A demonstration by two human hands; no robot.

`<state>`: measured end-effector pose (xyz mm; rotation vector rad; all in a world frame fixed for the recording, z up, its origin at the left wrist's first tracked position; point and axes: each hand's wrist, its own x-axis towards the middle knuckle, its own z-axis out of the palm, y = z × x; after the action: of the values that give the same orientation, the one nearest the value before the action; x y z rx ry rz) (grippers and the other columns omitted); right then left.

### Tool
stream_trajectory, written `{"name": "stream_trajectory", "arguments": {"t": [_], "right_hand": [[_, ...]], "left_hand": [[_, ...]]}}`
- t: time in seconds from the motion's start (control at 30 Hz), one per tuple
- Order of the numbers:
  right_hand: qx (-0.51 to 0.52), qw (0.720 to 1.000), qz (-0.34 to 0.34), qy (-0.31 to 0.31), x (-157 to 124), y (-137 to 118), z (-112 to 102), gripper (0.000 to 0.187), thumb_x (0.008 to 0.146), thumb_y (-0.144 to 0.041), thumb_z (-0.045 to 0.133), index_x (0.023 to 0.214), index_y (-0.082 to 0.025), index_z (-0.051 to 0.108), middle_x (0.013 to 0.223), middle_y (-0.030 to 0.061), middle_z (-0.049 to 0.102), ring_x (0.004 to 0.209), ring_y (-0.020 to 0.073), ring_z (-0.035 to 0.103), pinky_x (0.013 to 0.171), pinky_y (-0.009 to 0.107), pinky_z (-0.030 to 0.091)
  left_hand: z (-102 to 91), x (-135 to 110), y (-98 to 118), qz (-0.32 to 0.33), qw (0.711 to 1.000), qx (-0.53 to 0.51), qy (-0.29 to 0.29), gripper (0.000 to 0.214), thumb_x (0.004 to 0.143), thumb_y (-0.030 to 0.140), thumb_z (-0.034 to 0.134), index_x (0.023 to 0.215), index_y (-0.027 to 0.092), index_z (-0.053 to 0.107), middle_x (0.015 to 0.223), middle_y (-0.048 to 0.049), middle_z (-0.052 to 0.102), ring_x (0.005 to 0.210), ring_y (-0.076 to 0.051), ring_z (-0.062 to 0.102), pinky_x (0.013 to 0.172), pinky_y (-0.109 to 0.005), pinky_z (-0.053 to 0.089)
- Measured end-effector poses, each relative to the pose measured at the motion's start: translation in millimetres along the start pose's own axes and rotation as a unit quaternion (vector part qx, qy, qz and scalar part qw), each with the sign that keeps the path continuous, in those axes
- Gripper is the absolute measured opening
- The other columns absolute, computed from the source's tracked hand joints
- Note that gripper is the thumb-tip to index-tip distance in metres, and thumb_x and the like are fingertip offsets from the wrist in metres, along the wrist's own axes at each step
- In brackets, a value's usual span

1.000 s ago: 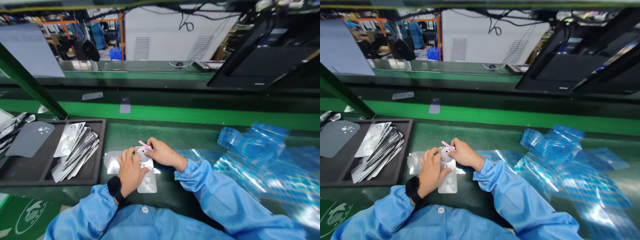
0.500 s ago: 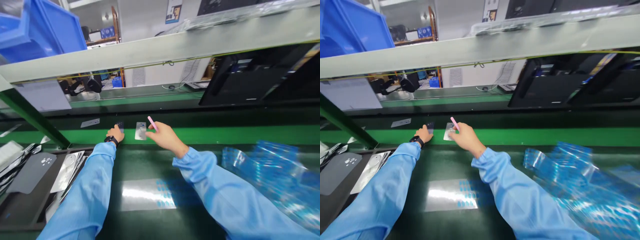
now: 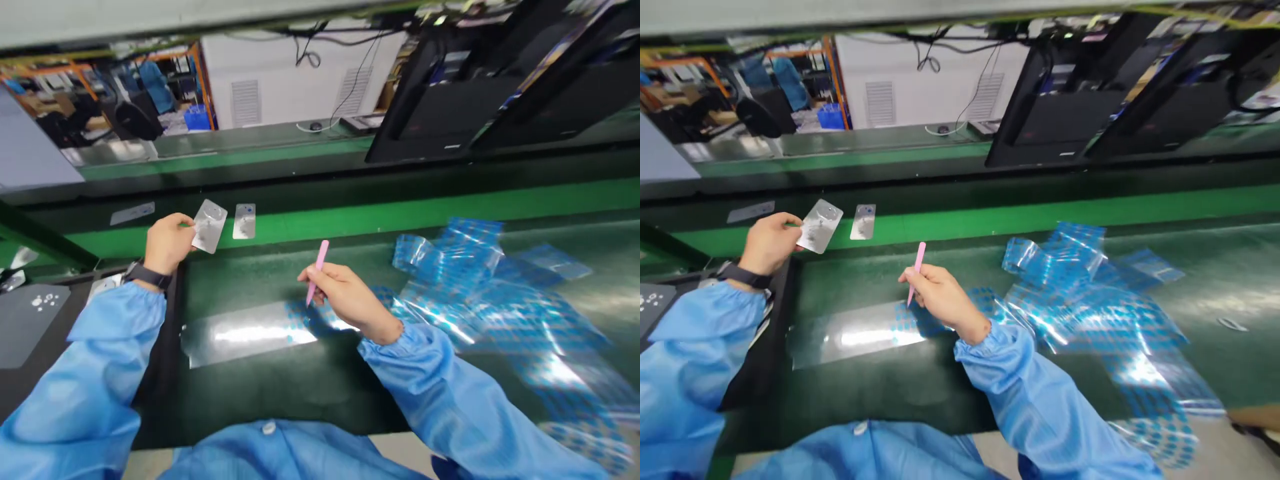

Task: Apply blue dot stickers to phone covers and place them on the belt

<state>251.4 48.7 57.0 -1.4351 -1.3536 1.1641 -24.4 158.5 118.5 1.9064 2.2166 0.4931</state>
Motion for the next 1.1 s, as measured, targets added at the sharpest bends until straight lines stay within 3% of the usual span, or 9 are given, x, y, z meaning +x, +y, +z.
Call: {"name": "stream_trajectory", "arguments": {"t": [0.1,0.2,0.3,0.37,0.47,0.57,0.73,0.87,1.1], "right_hand": [[0.011,0.993,0.085,-0.077,-5,17,11,0.027,0.081,-0.041,0.062,0.073,-0.016,0.064,0.055,-0.0004,0.06,0.045,0.0104,0.053,0.046,0.022,0.045],[0.014,0.987,0.103,-0.121,-5,25,17,0.017,0.078,-0.029,0.068,0.073,-0.015,0.062,0.06,0.0009,0.066,0.051,0.0109,0.062,0.054,0.023,0.052],[0.008,0.984,0.12,-0.132,-4,31,21,0.014,0.078,-0.024,0.069,0.074,-0.015,0.06,0.06,0.0011,0.067,0.051,0.0115,0.064,0.053,0.023,0.055],[-0.007,0.985,0.125,-0.122,-3,36,23,0.014,0.08,-0.023,0.069,0.074,-0.015,0.059,0.058,0.001,0.067,0.049,0.0116,0.064,0.051,0.023,0.055],[-0.03,0.986,0.125,-0.106,-2,42,25,0.013,0.081,-0.021,0.067,0.074,-0.015,0.058,0.057,0.0009,0.067,0.047,0.0114,0.064,0.048,0.021,0.054],[-0.037,0.986,0.122,-0.109,-1,42,27,0.012,0.081,-0.018,0.066,0.073,-0.015,0.058,0.057,0.0007,0.066,0.046,0.0106,0.063,0.047,0.02,0.053],[-0.05,0.983,0.121,-0.127,1,40,29,0.013,0.081,-0.016,0.066,0.07,-0.015,0.059,0.055,0.0009,0.066,0.045,0.0099,0.062,0.045,0.018,0.053],[-0.046,0.985,0.121,-0.116,2,43,30,0.016,0.08,-0.021,0.068,0.069,-0.015,0.059,0.055,0.0007,0.066,0.045,0.0097,0.061,0.044,0.019,0.052],[0.026,0.982,0.142,-0.121,-1,37,28,0.023,0.082,-0.025,0.065,0.063,-0.014,0.058,0.052,0.0007,0.063,0.044,0.0081,0.059,0.045,0.018,0.051]], "left_hand": [[1.8,-74,-14,0.004,0.993,-0.116,-0.024,0.032,0.077,0.023,0.046,0.099,0.022,0.069,0.064,0.0018,0.07,0.068,-0.019,0.07,0.067,-0.026,0.052],[32.2,-146,-22,-0.043,0.965,-0.235,-0.107,0.031,0.078,0.033,0.046,0.095,0.019,0.068,0.058,0.001,0.068,0.058,-0.02,0.068,0.06,-0.028,0.053],[65.5,-191,-30,-0.095,0.925,-0.324,-0.173,0.03,0.079,0.038,0.045,0.093,0.018,0.062,0.072,-0.0025,0.071,0.057,-0.019,0.069,0.058,-0.029,0.054],[74.7,-205,-36,-0.09,0.913,-0.343,-0.203,0.027,0.08,0.039,0.045,0.095,0.02,0.056,0.078,-0.0025,0.071,0.057,-0.018,0.068,0.058,-0.03,0.055],[67.5,-210,-42,-0.01,0.932,-0.289,-0.22,0.022,0.084,0.034,0.043,0.1,0.023,0.052,0.071,0.0007,0.071,0.061,-0.019,0.068,0.063,-0.031,0.054],[55.5,-201,-42,0.07,0.96,-0.185,-0.198,0.021,0.087,0.028,0.042,0.103,0.024,0.055,0.072,-0.0003,0.072,0.07,-0.022,0.069,0.067,-0.034,0.052],[70.0,-168,-29,0.199,0.969,-0.103,-0.101,0.017,0.081,0.025,0.059,0.098,0.021,0.061,0.107,-0.0085,0.07,0.109,-0.026,0.061,0.095,-0.042,0.046],[91.5,-150,-18,0.209,0.968,-0.063,-0.125,0.038,0.07,0.028,0.075,0.106,0.022,0.062,0.129,-0.0108,0.061,0.133,-0.034,0.04,0.103,-0.054,0.035],[93.8,-151,-18,0.226,0.956,-0.055,-0.178,0.042,0.067,0.03,0.08,0.104,0.025,0.063,0.134,-0.0081,0.059,0.134,-0.035,0.038,0.101,-0.055,0.03]]}}
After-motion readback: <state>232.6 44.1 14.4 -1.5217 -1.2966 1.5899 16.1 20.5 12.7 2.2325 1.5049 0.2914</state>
